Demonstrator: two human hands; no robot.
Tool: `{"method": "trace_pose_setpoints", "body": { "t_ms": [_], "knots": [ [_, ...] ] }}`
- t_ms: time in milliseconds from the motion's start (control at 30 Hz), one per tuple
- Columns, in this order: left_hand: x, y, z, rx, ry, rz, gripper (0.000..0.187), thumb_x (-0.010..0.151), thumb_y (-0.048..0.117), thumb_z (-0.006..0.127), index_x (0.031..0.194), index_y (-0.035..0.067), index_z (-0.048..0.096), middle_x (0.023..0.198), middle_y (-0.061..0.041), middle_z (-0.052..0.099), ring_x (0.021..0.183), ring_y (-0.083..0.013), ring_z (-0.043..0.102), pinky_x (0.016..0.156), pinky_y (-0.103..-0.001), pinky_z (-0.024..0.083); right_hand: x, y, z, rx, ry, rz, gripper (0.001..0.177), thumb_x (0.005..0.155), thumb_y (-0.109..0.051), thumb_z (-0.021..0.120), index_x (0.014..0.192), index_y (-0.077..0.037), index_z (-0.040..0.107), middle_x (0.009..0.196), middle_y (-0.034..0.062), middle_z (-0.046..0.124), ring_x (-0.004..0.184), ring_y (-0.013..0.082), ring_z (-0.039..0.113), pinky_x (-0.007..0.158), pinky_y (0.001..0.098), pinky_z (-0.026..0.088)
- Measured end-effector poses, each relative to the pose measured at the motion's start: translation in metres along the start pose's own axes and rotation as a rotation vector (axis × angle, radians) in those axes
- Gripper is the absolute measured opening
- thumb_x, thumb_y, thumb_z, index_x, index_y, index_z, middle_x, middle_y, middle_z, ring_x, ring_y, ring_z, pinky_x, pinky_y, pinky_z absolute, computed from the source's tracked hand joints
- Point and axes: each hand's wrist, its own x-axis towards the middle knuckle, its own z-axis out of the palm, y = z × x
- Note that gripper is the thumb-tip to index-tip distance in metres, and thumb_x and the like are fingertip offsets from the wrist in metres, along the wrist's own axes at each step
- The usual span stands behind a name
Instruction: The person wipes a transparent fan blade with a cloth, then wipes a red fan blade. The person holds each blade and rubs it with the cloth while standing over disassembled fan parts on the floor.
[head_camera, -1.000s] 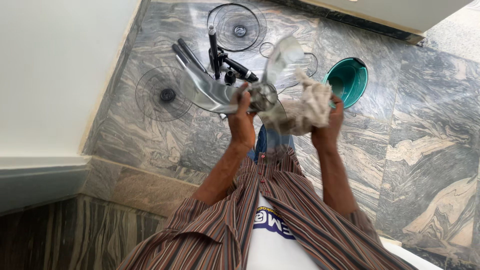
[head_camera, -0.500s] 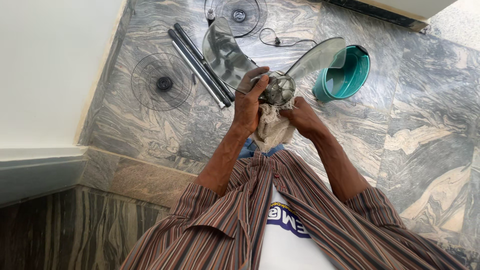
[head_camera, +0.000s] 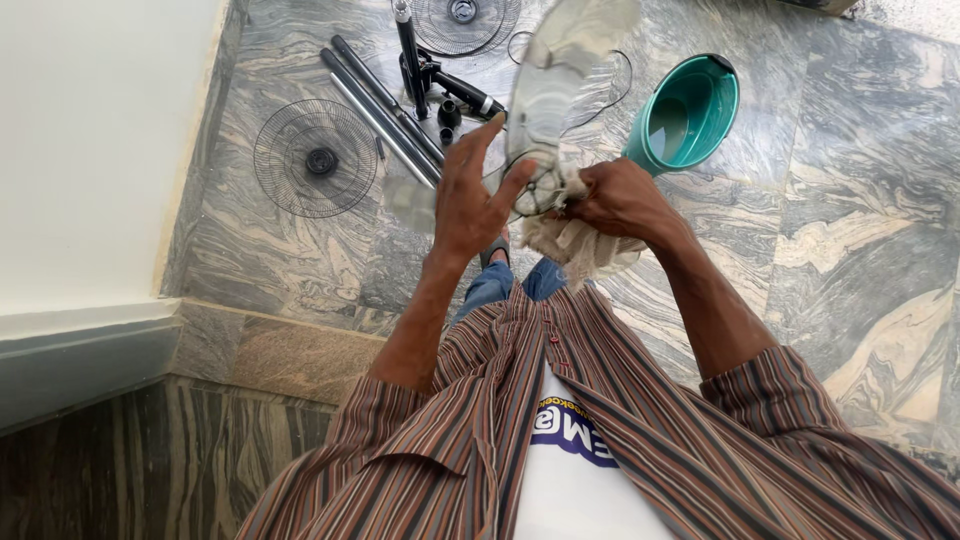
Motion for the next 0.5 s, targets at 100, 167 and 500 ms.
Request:
{"method": "trace_pose_setpoints", "body": {
  "t_ms": [100,167,500],
  "knots": [
    [0.021,0.001,-0.006,-0.081,-0.287,-0.223,0.073,0.09,0.067,0.071,0.125,0.002,0.071,0.101,-0.012,0.077,0.09,-0.0268,0.074,0.077,-0.046,0.059,0.002,-0.019,-0.005,-0.201,-0.051,-0.089,0.036,0.084,-0.041,0.082,0.097,-0.007,0.081,0.079,0.0142,0.078,0.066,0.0277,0.072,0.066,0.043,0.057],
    [0.024,-0.002,-0.014,-0.202,-0.409,-0.389,0.073,0.085,0.074,0.066,0.116,0.009,0.077,0.095,-0.006,0.08,0.083,-0.0178,0.078,0.075,-0.036,0.063,0.005,-0.02,-0.008,-0.098,-0.046,-0.13,0.033,0.082,-0.036,0.082,0.101,-0.009,0.081,0.082,0.0134,0.079,0.067,0.0264,0.073,0.068,0.0419,0.058],
    [0.002,-0.02,-0.016,-0.789,0.001,-0.75,0.071,0.075,0.07,0.074,0.105,0.005,0.073,0.088,-0.009,0.076,0.073,-0.0177,0.076,0.067,-0.033,0.068,-0.007,0.071,-0.016,0.686,-0.007,-0.062,0.03,0.09,-0.02,0.081,0.112,0.0,0.078,0.098,0.0155,0.077,0.08,0.0285,0.071,0.07,0.0415,0.06]
  ]
}}
